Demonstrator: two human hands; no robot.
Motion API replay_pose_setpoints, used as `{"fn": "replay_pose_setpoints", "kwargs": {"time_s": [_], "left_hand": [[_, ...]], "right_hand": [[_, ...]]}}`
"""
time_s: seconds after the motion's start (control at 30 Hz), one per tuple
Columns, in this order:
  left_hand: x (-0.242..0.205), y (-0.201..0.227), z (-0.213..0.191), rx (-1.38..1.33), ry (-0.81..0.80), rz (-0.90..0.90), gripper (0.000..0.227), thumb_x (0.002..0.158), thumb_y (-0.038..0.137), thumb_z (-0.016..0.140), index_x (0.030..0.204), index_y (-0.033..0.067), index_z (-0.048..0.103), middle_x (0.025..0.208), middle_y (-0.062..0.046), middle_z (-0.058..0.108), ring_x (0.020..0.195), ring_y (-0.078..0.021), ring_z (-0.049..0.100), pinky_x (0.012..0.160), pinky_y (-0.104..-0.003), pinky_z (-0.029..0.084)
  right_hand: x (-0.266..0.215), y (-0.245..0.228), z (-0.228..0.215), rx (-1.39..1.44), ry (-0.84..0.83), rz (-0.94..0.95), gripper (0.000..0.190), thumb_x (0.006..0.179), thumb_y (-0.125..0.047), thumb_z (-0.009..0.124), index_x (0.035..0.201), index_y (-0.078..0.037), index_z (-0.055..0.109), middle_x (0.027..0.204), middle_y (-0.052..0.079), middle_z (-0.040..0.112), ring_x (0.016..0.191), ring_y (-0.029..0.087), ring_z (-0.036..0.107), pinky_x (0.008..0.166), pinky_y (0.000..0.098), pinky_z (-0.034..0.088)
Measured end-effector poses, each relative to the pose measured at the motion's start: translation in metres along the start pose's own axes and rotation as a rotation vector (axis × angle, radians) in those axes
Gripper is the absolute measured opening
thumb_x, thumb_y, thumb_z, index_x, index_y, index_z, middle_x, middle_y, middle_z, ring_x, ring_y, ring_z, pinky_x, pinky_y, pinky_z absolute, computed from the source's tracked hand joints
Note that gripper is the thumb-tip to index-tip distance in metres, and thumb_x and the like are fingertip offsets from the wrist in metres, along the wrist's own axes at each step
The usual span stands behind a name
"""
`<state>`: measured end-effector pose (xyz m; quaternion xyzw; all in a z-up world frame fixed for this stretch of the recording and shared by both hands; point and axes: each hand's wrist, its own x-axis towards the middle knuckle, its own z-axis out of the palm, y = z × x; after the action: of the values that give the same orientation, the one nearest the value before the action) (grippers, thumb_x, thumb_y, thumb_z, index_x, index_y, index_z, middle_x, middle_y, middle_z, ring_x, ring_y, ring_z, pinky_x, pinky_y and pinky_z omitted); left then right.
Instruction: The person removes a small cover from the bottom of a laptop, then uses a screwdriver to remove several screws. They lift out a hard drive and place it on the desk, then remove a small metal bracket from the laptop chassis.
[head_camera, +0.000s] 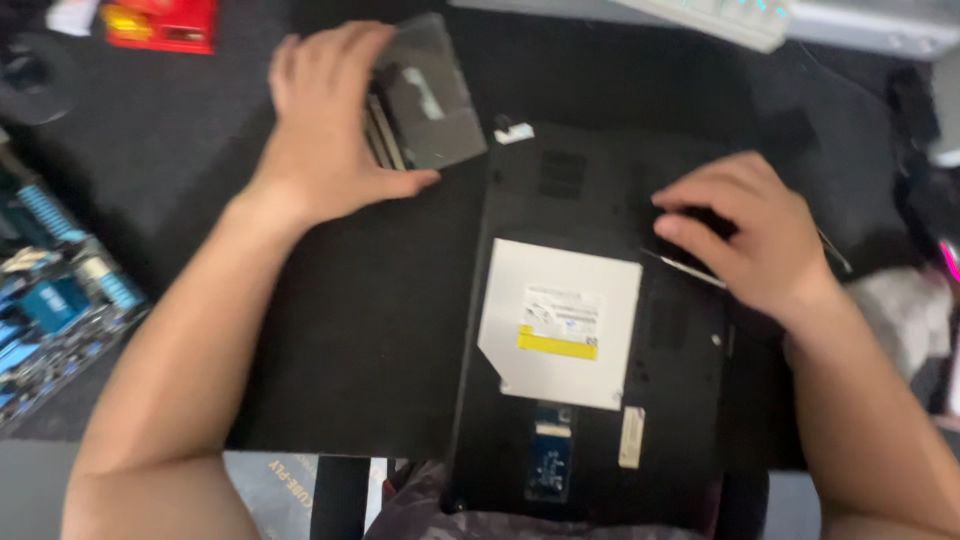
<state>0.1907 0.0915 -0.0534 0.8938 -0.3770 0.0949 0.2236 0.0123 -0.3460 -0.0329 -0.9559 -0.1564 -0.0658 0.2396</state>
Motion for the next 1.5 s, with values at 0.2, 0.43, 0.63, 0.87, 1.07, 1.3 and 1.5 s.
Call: {"fn": "replay_pose_setpoints", "kwargs": {"time_s": [0.2,0.43,0.63,0.87,1.07,1.3,1.5], "left_hand": [[-0.006,0.013,-0.004,-0.022,-0.075,-0.042,0.118,0.093,0.06,0.09,0.174,-0.009,0.04,0.175,-0.034,0.046,0.163,-0.0594,0.032,0.126,-0.082,0.002],[-0.018,0.138,-0.031,-0.403,-0.32,0.293,0.147,0.072,0.086,0.09,0.18,0.0082,0.028,0.191,-0.029,0.021,0.18,-0.055,0.02,0.138,-0.089,0.007],[-0.025,0.148,-0.004,-0.169,-0.438,0.393,0.154,0.068,0.079,0.102,0.179,0.0068,0.023,0.186,-0.032,0.028,0.17,-0.0564,0.026,0.139,-0.072,0.012],[-0.026,0.138,-0.02,-0.232,-0.364,0.254,0.138,0.065,0.066,0.099,0.174,0.0073,0.037,0.179,-0.025,0.044,0.162,-0.0535,0.038,0.131,-0.071,0.03],[-0.057,0.115,-0.048,-0.228,-0.274,0.019,0.142,0.051,0.053,0.099,0.168,-0.0074,0.044,0.174,-0.033,0.049,0.159,-0.0538,0.045,0.133,-0.069,0.025],[-0.163,0.09,-0.055,-0.209,-0.005,-0.128,0.135,0.07,0.039,0.101,0.177,-0.0024,0.03,0.177,-0.036,0.041,0.167,-0.0508,0.038,0.144,-0.065,0.035],[-0.211,0.096,-0.047,-0.186,0.072,-0.141,0.125,0.081,0.045,0.1,0.174,-0.0034,0.032,0.174,-0.036,0.041,0.167,-0.0558,0.044,0.144,-0.07,0.037]], "right_hand": [[-0.011,-0.014,-0.031,0.037,-0.003,0.063,0.019,0.113,-0.022,0.082,0.127,-0.01,0.084,0.128,0.008,0.08,0.126,0.026,0.07,0.108,0.0388,0.056],[-0.034,-0.01,-0.049,-0.01,-0.249,0.113,0.047,0.095,-0.043,0.086,0.134,-0.017,0.081,0.14,0.007,0.069,0.137,0.03,0.058,0.115,0.0431,0.049],[-0.051,0.002,-0.04,-0.051,-0.241,0.112,0.014,0.108,-0.028,0.083,0.111,-0.015,0.08,0.129,0.005,0.069,0.124,0.031,0.059,0.104,0.0428,0.052],[-0.064,-0.002,-0.048,-0.088,-0.288,0.389,0.011,0.118,-0.025,0.071,0.114,-0.015,0.071,0.113,0.001,0.074,0.109,0.024,0.068,0.091,0.0421,0.052],[-0.072,0.003,-0.048,-0.059,-0.337,0.61,0.016,0.114,-0.029,0.072,0.126,-0.019,0.075,0.112,-0.003,0.08,0.108,0.02,0.074,0.09,0.0414,0.053],[-0.09,0.03,-0.031,-0.124,-0.294,0.488,0.036,0.113,-0.021,0.08,0.148,-0.013,0.073,0.116,0.002,0.082,0.103,0.023,0.077,0.089,0.0416,0.055],[-0.091,0.011,-0.033,-0.012,-0.146,0.298,0.031,0.134,0.013,0.071,0.164,0.019,0.073,0.12,0.025,0.066,0.092,0.034,0.061,0.081,0.0457,0.047]]}}
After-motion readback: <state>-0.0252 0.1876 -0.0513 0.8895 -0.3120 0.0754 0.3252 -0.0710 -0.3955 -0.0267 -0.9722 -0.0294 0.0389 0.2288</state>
